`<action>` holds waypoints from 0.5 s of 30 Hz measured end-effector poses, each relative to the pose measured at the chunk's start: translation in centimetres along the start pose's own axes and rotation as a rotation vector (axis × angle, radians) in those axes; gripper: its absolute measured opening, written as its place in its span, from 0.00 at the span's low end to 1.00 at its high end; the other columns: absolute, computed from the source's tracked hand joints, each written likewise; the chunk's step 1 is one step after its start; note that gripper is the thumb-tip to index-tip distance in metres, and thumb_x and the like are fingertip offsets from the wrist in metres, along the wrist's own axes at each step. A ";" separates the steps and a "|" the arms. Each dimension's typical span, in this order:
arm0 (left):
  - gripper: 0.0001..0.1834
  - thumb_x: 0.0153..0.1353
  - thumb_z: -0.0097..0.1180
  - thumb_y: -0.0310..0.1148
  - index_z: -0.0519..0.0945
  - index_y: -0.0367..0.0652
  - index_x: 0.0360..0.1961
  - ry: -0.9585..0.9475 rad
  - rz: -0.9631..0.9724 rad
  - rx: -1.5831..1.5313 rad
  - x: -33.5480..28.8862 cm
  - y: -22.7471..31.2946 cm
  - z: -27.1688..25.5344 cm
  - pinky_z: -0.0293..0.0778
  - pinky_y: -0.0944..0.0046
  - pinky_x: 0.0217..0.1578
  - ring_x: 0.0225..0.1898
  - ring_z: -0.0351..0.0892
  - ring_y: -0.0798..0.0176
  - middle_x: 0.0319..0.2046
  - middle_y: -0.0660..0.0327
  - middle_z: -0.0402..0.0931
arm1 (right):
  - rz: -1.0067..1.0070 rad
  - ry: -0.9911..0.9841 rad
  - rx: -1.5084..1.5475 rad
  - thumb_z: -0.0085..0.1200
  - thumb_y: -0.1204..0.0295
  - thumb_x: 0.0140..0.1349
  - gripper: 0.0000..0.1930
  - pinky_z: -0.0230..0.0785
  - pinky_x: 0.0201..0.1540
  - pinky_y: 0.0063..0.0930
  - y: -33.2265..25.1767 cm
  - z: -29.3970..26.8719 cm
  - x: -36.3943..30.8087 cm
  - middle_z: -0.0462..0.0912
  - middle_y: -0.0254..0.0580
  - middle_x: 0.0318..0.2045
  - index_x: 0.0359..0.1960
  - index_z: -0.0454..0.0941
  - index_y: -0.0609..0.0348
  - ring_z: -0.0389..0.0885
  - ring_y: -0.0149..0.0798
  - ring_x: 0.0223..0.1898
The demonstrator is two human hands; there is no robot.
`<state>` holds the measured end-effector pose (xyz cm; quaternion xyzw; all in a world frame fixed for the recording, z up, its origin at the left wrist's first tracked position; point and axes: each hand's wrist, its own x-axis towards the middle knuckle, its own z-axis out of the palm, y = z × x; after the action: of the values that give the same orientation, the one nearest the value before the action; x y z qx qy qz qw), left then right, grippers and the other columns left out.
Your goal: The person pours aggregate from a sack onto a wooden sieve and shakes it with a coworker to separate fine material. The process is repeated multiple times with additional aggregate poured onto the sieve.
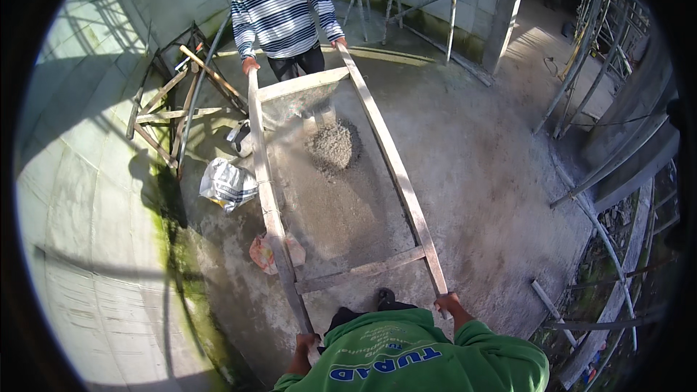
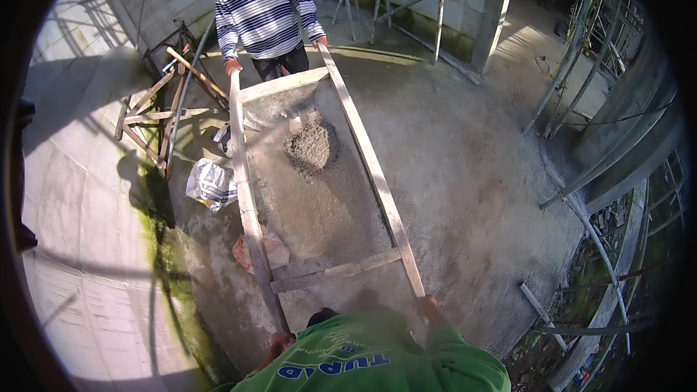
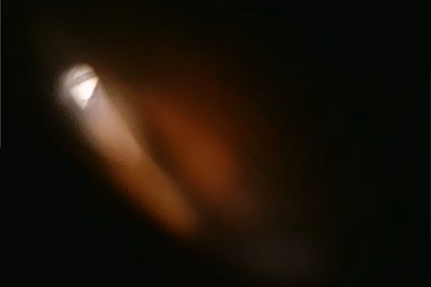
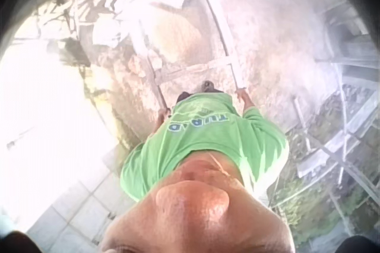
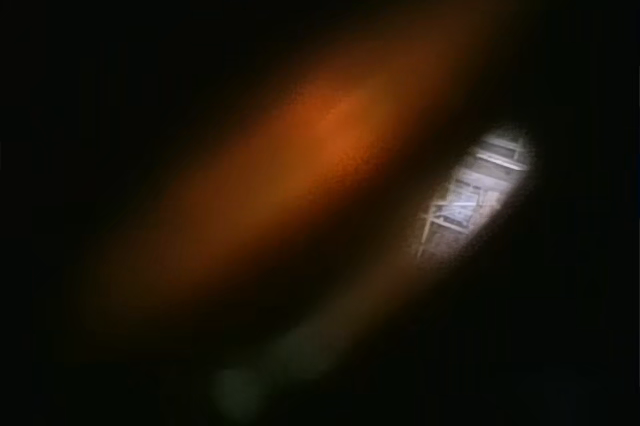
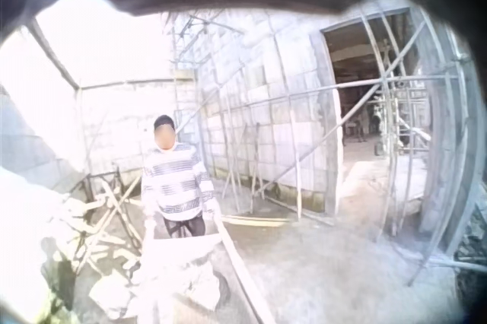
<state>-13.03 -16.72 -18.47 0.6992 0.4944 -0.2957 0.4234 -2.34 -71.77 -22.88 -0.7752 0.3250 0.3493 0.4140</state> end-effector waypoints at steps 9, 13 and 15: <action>0.09 0.39 0.59 0.31 0.78 0.35 0.16 0.055 0.731 -0.193 -4.0 31.1 -11.3 0.67 0.63 0.21 0.17 0.74 0.64 0.13 0.61 0.74 | -0.282 0.207 0.058 0.57 0.67 0.40 0.10 0.73 0.25 0.28 -33.3 -10.1 -3.3 0.80 0.38 0.17 0.22 0.81 0.61 0.81 0.34 0.19; 0.07 0.42 0.56 0.29 0.79 0.36 0.22 -0.031 0.597 -0.153 -3.3 30.7 -11.9 0.70 0.62 0.21 0.17 0.75 0.65 0.16 0.60 0.75 | -0.283 0.274 -0.007 0.57 0.65 0.39 0.13 0.75 0.30 0.31 -34.3 -10.6 -5.4 0.83 0.40 0.21 0.24 0.82 0.61 0.84 0.38 0.25; 0.12 0.42 0.59 0.28 0.78 0.32 0.30 0.050 0.571 -0.156 5.9 22.4 -13.4 0.72 0.61 0.19 0.20 0.77 0.64 0.19 0.57 0.75 | -0.322 0.198 -0.015 0.56 0.64 0.41 0.18 0.75 0.35 0.33 -30.9 -5.9 -4.0 0.84 0.43 0.27 0.35 0.82 0.58 0.84 0.39 0.31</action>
<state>9.95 -5.70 -10.39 0.7825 0.3090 -0.1086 0.5296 21.62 -62.26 -4.34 -0.8508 0.2333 0.2028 0.4250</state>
